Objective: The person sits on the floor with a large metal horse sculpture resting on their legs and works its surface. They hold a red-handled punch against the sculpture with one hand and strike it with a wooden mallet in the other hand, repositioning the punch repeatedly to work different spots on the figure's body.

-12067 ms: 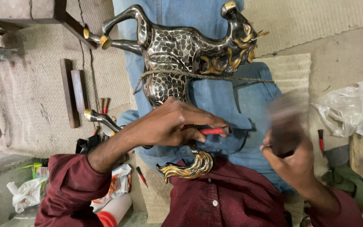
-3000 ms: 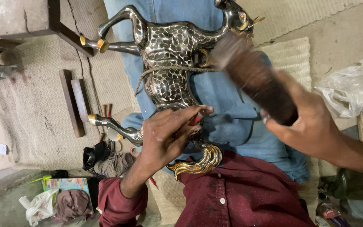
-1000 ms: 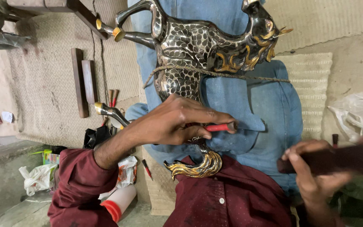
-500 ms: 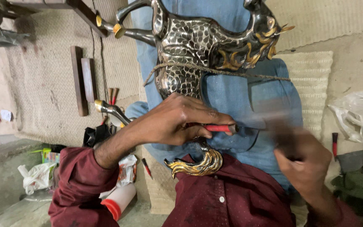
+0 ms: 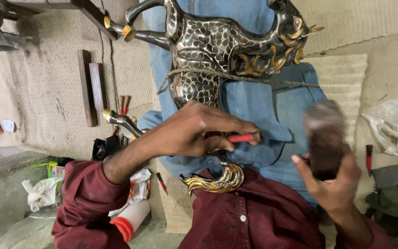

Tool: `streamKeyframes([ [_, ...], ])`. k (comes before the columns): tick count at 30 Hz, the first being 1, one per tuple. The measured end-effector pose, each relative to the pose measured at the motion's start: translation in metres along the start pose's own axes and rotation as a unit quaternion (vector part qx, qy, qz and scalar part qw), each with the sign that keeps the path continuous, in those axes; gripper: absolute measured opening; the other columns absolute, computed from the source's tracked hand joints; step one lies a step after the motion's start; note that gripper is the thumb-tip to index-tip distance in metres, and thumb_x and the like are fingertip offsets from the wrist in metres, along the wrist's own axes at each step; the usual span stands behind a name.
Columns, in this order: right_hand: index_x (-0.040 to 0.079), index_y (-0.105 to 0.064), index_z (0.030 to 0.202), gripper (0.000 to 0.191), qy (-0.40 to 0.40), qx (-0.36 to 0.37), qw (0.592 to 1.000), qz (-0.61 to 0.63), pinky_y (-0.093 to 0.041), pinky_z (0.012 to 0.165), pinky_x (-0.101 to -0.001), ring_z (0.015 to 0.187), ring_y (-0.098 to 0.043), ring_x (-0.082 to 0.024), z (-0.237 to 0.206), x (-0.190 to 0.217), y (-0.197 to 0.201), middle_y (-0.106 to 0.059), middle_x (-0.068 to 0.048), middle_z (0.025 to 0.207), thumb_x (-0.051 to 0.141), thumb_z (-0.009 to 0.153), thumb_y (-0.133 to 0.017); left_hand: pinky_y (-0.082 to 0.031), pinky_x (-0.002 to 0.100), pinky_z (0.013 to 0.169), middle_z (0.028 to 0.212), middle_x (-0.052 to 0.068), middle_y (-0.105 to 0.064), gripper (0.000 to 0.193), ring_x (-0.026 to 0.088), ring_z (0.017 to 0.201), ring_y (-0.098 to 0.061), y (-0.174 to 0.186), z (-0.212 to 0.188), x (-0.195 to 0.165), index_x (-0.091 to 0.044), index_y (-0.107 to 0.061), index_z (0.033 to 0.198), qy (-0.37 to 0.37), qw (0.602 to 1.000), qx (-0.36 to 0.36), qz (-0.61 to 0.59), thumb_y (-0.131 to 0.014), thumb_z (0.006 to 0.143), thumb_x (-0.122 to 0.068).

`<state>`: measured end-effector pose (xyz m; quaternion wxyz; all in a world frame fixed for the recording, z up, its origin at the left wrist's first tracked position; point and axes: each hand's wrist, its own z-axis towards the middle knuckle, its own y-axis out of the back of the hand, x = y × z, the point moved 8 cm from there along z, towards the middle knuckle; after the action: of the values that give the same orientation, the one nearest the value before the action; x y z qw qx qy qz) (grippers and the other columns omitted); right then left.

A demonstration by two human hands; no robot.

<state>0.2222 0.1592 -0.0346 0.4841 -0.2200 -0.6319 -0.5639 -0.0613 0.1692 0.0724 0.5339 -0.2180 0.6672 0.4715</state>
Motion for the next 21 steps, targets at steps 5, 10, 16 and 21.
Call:
streamKeyframes([
  [5, 0.018, -0.019, 0.160, 0.091, 0.001, -0.076, 0.976, 0.205, -0.061, 0.079, -0.0254, 0.084, -0.071, -0.010, 0.007, 0.014, 0.014, -0.070, -0.007, 0.099, 0.010, 0.099, -0.085, -0.062, 0.036, 0.087, 0.125, 0.004, -0.075, 0.051, 0.025, 0.108, -0.077, 0.001, 0.005, 0.000, -0.011, -0.064, 0.138, 0.013, 1.000, 0.024, -0.004, -0.080, 0.090, -0.017],
  [10, 0.009, -0.053, 0.125, 0.051, 0.046, -0.002, 0.997, 0.059, -0.059, 0.075, -0.0287, 0.085, -0.071, -0.016, 0.022, 0.030, 0.008, -0.071, -0.012, 0.101, 0.006, 0.082, -0.080, -0.061, 0.037, 0.088, 0.126, 0.004, -0.076, 0.049, 0.025, 0.106, -0.077, 0.001, 0.005, -0.003, -0.013, -0.065, 0.139, 0.015, 1.000, 0.025, -0.008, -0.078, 0.091, -0.016],
  [16, 0.005, -0.067, 0.097, 0.016, -0.065, 0.055, 0.996, 0.039, -0.058, 0.069, -0.0280, 0.073, -0.073, -0.016, 0.013, 0.006, -0.003, -0.072, -0.006, 0.085, 0.006, 0.083, -0.075, -0.062, 0.037, 0.093, 0.128, 0.003, -0.075, 0.048, 0.026, 0.112, -0.076, 0.002, 0.004, -0.004, -0.012, -0.064, 0.140, 0.006, 1.000, 0.017, -0.016, -0.077, 0.094, -0.019],
  [21, -0.004, -0.060, 0.108, 0.037, -0.028, 0.044, 0.998, -0.024, -0.056, 0.069, -0.0316, 0.074, -0.069, -0.019, 0.013, -0.008, -0.003, -0.068, -0.011, 0.085, 0.008, 0.079, -0.079, -0.061, 0.038, 0.092, 0.128, 0.004, -0.075, 0.047, 0.027, 0.112, -0.076, 0.001, 0.005, -0.002, -0.011, -0.064, 0.139, 0.003, 1.000, 0.014, -0.008, -0.074, 0.095, -0.023],
])
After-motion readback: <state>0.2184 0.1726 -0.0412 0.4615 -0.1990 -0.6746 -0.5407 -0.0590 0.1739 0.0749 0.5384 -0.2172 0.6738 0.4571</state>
